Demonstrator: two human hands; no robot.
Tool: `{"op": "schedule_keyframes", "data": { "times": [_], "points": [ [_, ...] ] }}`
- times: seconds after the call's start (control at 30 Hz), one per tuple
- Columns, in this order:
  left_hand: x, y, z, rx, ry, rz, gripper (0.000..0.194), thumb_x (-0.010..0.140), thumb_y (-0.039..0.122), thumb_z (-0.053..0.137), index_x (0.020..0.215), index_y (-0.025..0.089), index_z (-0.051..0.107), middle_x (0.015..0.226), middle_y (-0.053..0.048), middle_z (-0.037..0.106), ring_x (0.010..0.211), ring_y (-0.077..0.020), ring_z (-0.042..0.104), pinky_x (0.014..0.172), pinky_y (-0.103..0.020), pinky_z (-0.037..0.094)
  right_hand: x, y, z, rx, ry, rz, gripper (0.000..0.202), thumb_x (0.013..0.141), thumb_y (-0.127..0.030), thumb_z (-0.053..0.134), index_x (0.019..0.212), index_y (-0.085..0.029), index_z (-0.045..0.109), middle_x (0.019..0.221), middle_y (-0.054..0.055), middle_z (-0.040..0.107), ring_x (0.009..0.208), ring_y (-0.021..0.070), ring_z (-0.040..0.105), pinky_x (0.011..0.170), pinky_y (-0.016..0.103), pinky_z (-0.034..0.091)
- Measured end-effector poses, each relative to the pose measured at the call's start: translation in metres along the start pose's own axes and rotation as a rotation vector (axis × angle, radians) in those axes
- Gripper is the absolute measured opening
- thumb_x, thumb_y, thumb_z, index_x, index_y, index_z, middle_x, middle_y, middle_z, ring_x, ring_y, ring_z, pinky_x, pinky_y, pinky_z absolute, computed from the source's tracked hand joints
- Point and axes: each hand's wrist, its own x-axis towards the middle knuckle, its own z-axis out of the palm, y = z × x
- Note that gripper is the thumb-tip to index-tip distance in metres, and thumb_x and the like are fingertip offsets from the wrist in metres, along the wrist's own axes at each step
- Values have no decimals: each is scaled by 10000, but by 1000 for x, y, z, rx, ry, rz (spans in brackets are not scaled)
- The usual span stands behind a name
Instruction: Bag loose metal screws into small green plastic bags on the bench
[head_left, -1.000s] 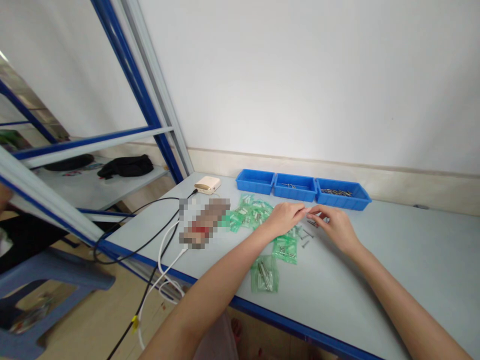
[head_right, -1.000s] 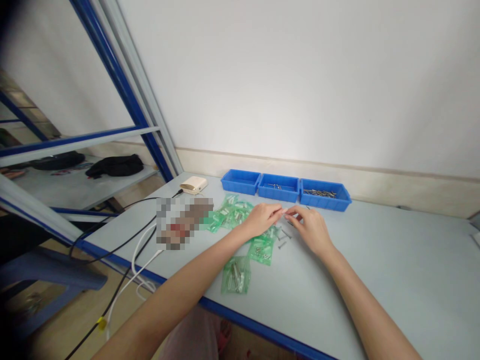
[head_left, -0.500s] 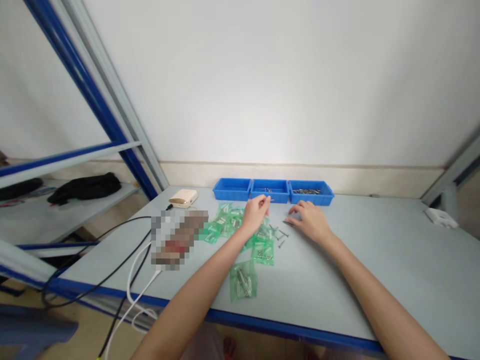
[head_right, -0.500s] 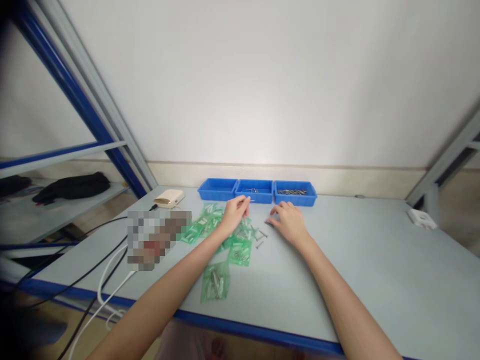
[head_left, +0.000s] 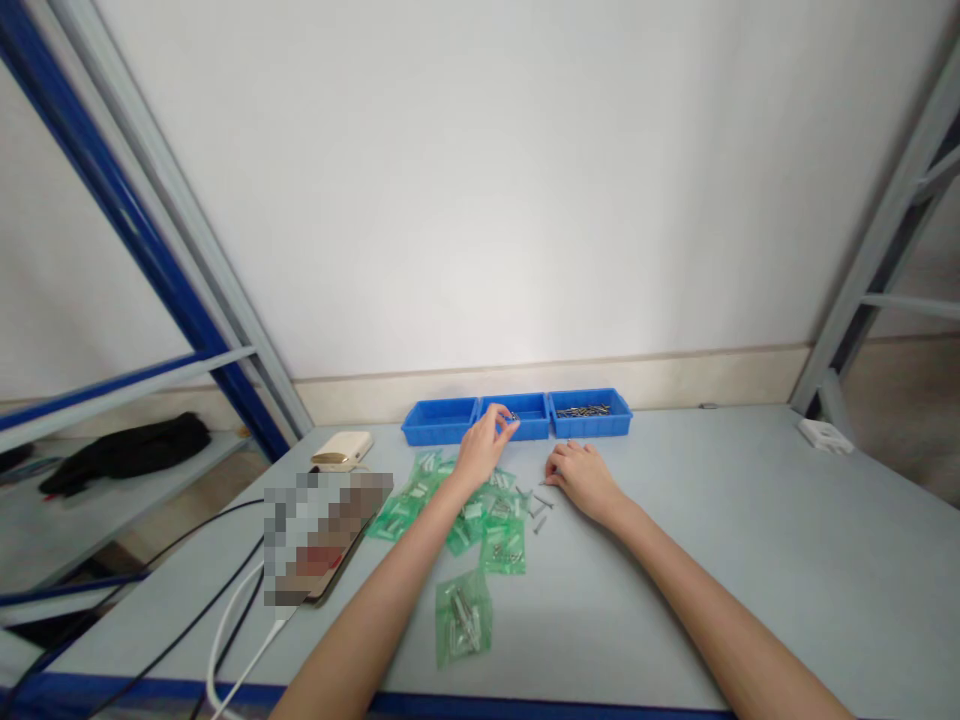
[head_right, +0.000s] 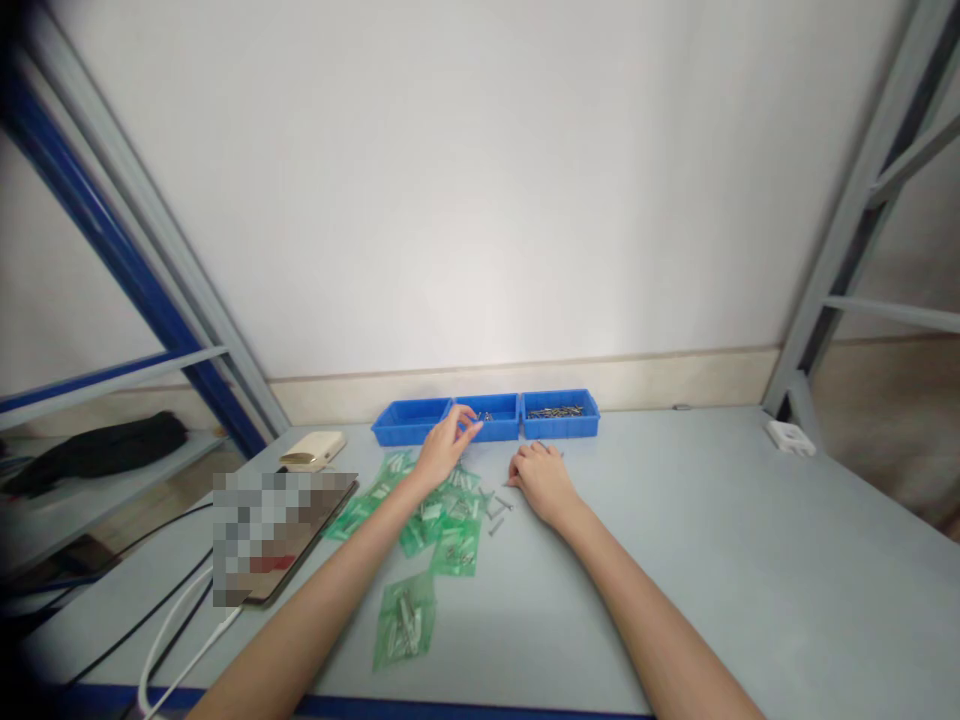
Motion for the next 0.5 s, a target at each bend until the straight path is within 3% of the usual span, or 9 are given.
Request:
{"op": "schedule_keyframes", "data": {
  "times": [0.07, 0.17, 0.3, 0.4, 0.5],
  "points": [
    [-18, 4, 3, -5, -142, 109, 193, 863, 362, 438, 958, 209, 508, 882, -2, 591, 727, -134, 555, 699, -250, 422, 0, -1, 1, -51, 18, -31, 97, 821, -265, 566, 816, -181, 615, 897, 54, 614, 916, 213, 527, 738, 306, 328],
    [-37, 9, 7, 70, -243, 233, 145, 871, 306, 433, 891, 202, 532, 867, -6, 569, 784, -146, 545, 736, -262, 422, 0, -3, -1, -157, 38, -111, 81, 840, -195, 523, 823, -158, 593, 887, 67, 606, 889, 216, 533, 731, 309, 342],
    [-45, 15, 8, 119, -204, 307, 142, 867, 274, 450, 969, 201, 519, 973, -27, 533, 904, -162, 529, 823, -291, 419, -2, -6, -5, -135, 99, -139, 129, 865, -139, 446, 849, -159, 572, 864, 65, 612, 828, 193, 548, 717, 292, 349],
    [-44, 17, 8, 164, -159, 354, 167, 858, 240, 468, 1016, 200, 508, 1054, -40, 503, 960, -165, 507, 864, -307, 409, -2, -6, -6, 96, 113, -17, 160, 889, -206, 415, 882, -179, 573, 819, 37, 638, 748, 167, 569, 650, 265, 349],
    [-42, 17, 7, 194, -141, 372, 113, 868, 235, 452, 911, 184, 543, 984, -33, 523, 906, -158, 514, 832, -295, 418, 0, -5, -4, 370, 104, 58, 168, 873, -271, 444, 863, -201, 597, 791, 15, 657, 719, 155, 580, 629, 251, 356]
  ]
}}
